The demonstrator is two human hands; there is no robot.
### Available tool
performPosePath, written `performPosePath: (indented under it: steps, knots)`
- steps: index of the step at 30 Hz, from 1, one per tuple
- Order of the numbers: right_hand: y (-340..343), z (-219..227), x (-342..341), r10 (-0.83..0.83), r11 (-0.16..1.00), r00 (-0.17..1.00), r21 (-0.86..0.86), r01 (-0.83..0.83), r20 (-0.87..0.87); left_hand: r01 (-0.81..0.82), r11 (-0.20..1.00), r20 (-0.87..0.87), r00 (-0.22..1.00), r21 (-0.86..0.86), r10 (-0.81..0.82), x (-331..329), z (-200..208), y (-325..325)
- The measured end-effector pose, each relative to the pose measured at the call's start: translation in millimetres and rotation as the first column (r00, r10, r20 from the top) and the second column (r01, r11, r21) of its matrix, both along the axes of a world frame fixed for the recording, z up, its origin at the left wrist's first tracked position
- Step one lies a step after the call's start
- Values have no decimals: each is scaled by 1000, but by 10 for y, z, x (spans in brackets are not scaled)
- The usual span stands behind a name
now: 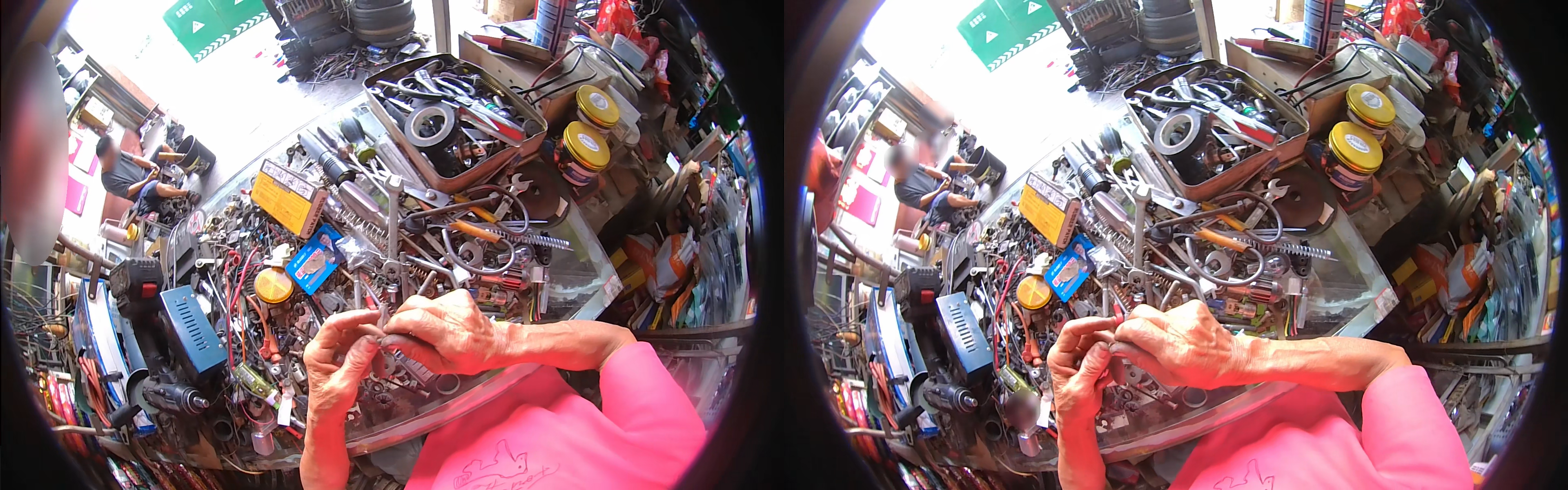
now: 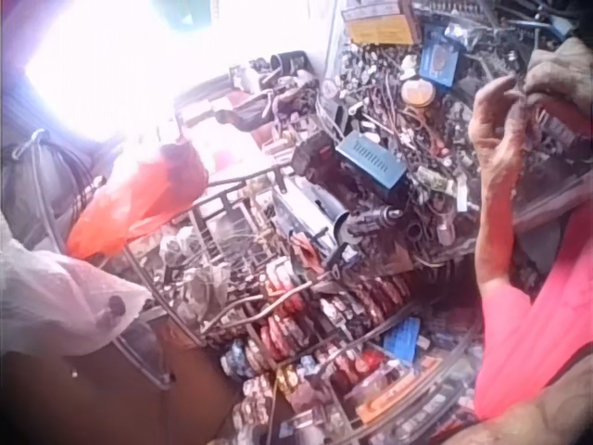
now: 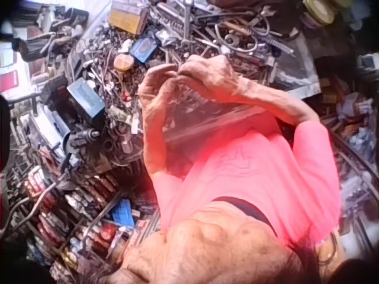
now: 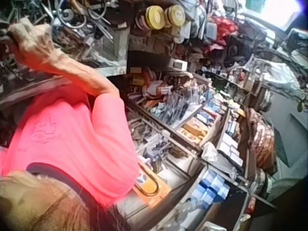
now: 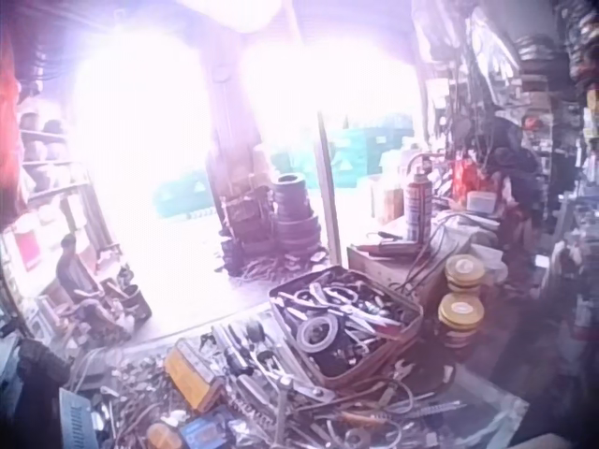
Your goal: The person assembles small mechanical components on a cluttered workbench. They pick up a spring and a metal rod, insert the rod into the spring, and then attach a small cylindrical part to the assembly. The person continues to manipulate and connect additional small parts by hand.
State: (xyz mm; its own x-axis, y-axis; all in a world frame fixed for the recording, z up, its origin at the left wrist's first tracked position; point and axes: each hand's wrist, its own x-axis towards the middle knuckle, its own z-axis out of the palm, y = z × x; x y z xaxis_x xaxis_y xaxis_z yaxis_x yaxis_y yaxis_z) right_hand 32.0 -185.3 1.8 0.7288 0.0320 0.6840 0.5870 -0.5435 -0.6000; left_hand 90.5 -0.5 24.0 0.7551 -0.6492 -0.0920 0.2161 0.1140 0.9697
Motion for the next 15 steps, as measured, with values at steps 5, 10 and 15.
performPosePath:
  steps: [5,10,15]
  knots:
    - [17,-3,8,0,1000,1000,17,-1,30,-4,1000,-130,992,-5,3,12,-10,6]
    - [7,-10,2,-4,1000,1000,8,4,29,-12,1000,88,996,-28,15,-10,-53,-34]
    - [30,-15,-1,-1,1000,1000,5,1,7,5,1000,-90,996,4,-5,0,-3,20]
